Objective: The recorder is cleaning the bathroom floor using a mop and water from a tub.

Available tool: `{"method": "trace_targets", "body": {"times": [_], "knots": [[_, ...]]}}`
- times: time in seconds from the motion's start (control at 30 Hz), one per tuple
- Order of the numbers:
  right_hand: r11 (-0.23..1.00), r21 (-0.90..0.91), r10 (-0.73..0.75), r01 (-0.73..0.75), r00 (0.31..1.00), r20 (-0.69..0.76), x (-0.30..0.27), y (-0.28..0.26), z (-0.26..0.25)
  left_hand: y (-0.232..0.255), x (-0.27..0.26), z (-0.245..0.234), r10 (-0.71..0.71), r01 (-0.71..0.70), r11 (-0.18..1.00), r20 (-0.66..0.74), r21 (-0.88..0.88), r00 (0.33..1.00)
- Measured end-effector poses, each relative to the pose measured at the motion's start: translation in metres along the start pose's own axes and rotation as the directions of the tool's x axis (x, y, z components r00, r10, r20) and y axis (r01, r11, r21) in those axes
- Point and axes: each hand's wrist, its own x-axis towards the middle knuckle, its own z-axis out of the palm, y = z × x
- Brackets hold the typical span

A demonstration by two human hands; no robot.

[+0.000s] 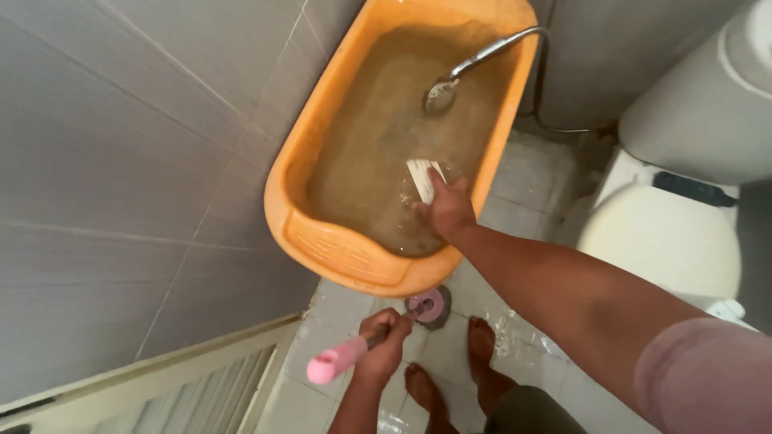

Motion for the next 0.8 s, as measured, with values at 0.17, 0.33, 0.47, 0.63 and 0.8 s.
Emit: {"method": "trace_targets", "body": {"times": [0.17,0.33,0.47,0.63,0.8], "knots": [[0.980,-0.147,0.158,-0.135,0.975,0.157,0.037,0.016,0.041,0.006,0.007,0.008,0.090,-0.092,0.993,-0.027,-0.075,0.996],[0.480,0.414,0.545,-0.773,0.633,0.550,0.069,0.055,0.107,-0.007,0.016,0.006,0.105,-0.110,0.984,-0.044,-0.143,0.994],[0.324,0.506,0.419,-0.799,0.601,0.681,0.052,0.051,0.099,0.012,0.010,0.010,0.066,-0.069,0.997,-0.060,-0.044,0.996],[0.287,0.637,0.185,-0.715,0.694,0.696,0.038,0.028,0.084,0.010,0.004,0.009,-0.003,0.003,1.000,-0.044,-0.011,0.999],[0.243,0.698,0.204,-0.674,0.739,0.643,0.001,-0.004,0.021,0.009,-0.006,0.006,0.027,-0.027,0.999,0.010,-0.033,1.000]]}}
